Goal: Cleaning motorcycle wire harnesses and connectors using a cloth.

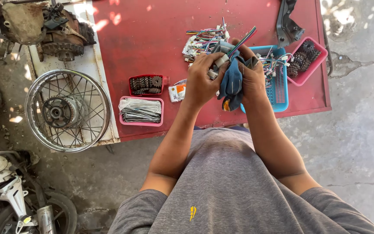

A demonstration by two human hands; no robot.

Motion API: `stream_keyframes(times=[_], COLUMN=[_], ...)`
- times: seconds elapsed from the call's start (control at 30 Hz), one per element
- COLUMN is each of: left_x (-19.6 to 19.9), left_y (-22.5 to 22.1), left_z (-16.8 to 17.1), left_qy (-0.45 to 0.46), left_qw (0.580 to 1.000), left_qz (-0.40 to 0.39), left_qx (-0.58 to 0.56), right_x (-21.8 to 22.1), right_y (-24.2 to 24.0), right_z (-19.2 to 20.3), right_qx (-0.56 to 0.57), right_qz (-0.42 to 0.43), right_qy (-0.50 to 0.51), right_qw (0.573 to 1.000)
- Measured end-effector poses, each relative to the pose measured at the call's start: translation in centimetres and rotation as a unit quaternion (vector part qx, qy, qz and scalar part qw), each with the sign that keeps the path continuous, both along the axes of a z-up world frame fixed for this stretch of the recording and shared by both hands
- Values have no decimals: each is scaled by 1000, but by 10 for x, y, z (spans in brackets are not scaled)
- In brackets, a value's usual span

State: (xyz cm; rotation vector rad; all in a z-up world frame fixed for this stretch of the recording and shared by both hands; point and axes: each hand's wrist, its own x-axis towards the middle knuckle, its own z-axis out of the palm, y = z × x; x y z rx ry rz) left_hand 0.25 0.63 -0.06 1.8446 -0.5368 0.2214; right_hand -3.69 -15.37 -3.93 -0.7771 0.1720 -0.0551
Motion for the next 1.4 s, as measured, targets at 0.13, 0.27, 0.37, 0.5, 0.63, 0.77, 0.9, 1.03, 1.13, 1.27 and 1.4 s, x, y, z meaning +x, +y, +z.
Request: stream_keyframes(times=[0.13,0.27,0.37,0.5,0.63,0.77,0.9,1.03,1.13,1.27,1.4], left_x=[2,4,5,7,5,1,5,7,7,6,8], left_y=[2,7,4,-5,-16,-21,-26,-49,-56,-61,-60], left_z=[2,-4,-6,-12,-4,8,13,3,6,5,14], left_qy=[27,-22,-69,-80,-88,-64,17,14,6,20,37], left_qw=[1000,999,994,993,994,998,1000,1000,1000,1000,999], left_qz=[7,-8,-17,-15,-13,-12,22,11,-7,-13,-8], left_qx=[-2,44,81,88,68,10,-1,-8,4,10,3], right_x=[4,3,4,14,26,42,48,35,27,26,29], right_y=[3,2,-5,-9,-41,-108,-133,-66,-45,-47,-54], right_z=[3,-2,-14,-4,-9,-30,-5,22,20,38,36], right_qx=[0,42,-5,2,0,44,137,-83,-155,-183,-183], right_qz=[-56,-20,-57,-110,-121,-119,-29,-61,-49,-79,-42], right_qy=[16,-24,-29,-13,44,-17,-98,69,-7,-38,-39], right_qw=[998,999,998,994,992,992,985,992,987,979,982])
